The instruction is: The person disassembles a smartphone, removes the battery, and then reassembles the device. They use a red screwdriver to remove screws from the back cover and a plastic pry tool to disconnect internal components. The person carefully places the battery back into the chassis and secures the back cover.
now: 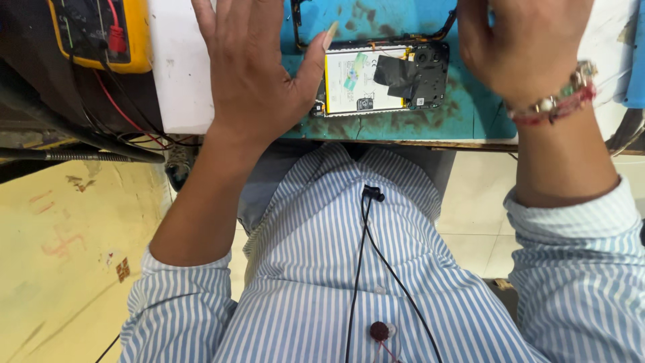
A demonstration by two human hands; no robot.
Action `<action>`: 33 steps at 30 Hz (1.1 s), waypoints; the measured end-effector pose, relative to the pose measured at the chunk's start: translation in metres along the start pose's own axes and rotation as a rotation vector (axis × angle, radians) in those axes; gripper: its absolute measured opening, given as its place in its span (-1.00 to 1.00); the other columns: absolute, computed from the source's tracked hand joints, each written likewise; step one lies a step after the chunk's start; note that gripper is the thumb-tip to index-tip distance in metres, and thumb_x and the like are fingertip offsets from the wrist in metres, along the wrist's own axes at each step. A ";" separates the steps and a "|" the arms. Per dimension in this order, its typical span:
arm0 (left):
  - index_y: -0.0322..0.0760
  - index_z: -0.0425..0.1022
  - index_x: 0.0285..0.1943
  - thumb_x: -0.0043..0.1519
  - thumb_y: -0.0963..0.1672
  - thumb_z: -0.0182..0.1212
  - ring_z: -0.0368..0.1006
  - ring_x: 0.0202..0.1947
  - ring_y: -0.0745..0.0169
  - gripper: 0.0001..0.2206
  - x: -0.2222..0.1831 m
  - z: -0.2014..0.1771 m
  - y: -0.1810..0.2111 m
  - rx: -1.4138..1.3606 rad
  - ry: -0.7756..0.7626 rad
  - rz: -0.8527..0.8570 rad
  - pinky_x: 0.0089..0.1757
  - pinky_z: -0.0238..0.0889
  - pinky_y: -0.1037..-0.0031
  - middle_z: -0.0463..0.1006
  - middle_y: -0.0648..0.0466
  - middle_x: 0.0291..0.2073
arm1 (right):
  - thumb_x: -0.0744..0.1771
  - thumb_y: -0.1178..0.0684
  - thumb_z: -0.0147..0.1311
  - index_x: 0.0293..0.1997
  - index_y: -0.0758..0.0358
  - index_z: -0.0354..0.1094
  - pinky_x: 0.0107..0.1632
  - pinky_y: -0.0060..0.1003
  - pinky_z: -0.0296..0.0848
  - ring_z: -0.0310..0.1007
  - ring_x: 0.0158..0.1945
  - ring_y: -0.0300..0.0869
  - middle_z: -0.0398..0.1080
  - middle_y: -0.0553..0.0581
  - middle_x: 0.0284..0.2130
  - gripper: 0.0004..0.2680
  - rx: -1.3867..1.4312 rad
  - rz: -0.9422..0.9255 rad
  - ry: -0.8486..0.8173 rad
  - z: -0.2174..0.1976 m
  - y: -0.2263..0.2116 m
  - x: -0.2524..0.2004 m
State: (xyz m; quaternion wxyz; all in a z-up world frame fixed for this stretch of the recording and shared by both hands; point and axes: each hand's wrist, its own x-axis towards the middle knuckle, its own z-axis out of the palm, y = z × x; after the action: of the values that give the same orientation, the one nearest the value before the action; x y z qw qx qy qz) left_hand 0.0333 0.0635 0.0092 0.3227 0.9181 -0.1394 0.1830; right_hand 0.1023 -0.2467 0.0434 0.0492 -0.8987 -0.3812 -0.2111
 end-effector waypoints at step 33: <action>-0.26 0.17 0.51 0.22 0.05 0.49 0.21 0.42 -0.02 -0.24 -0.021 -0.015 0.014 -0.027 -0.350 0.162 0.43 -0.44 -0.20 0.33 -0.01 0.32 | 0.37 -0.13 0.33 0.22 0.43 0.31 0.19 0.06 0.32 0.36 0.16 0.19 0.39 0.32 0.16 -0.56 0.367 0.049 -0.068 -0.024 -0.047 -0.052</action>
State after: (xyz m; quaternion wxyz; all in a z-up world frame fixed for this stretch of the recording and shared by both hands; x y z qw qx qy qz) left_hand 0.0051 0.0655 0.0187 0.2901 0.9173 -0.2694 0.0438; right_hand 0.0285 -0.2541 0.0400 0.2046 -0.8903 -0.3928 -0.1060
